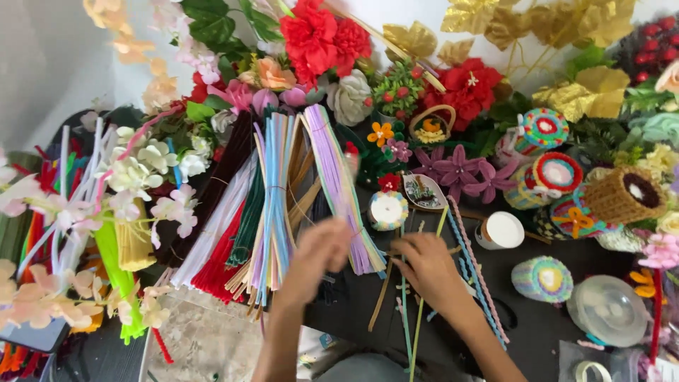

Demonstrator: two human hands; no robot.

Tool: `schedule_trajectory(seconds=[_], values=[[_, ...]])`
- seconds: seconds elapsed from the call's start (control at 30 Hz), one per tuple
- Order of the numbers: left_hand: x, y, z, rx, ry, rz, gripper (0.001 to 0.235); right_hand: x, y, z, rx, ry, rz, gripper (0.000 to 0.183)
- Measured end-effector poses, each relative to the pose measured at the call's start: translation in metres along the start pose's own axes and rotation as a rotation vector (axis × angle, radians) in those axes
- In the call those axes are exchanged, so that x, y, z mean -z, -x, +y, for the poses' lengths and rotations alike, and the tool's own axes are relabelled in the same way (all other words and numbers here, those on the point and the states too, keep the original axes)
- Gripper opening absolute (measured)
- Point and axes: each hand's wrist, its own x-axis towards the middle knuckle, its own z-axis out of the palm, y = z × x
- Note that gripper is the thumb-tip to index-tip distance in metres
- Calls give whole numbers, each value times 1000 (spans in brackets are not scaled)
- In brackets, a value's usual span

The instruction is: Wrapping a yellow fuzzy material around a thin wooden stick and trimming materials with scissors at a craft station.

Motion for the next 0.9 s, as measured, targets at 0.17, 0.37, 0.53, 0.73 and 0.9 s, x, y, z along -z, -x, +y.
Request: schedule_trajectory(seconds=[0.17, 0.37, 0.53, 0.73, 0.9], values=[[-47, 1, -31, 198, 2, -308, 20, 65, -22, -24, -396, -725, 54, 55], [-72, -3, -35, 118, -145, -479, 37, 48, -5, -7, -584, -1359, 615, 28], [-86, 5, -18, 152, -86, -516, 39, 57, -1, -9, -569, -1475, 718, 28], [-90, 24, -26, 300, 108, -698, 36, 104, -6, -8, -399, -1571, 774, 19], [-87, 30, -31, 431, 272, -797, 36, 123, 1, 8, -352, -1568, 843, 27]])
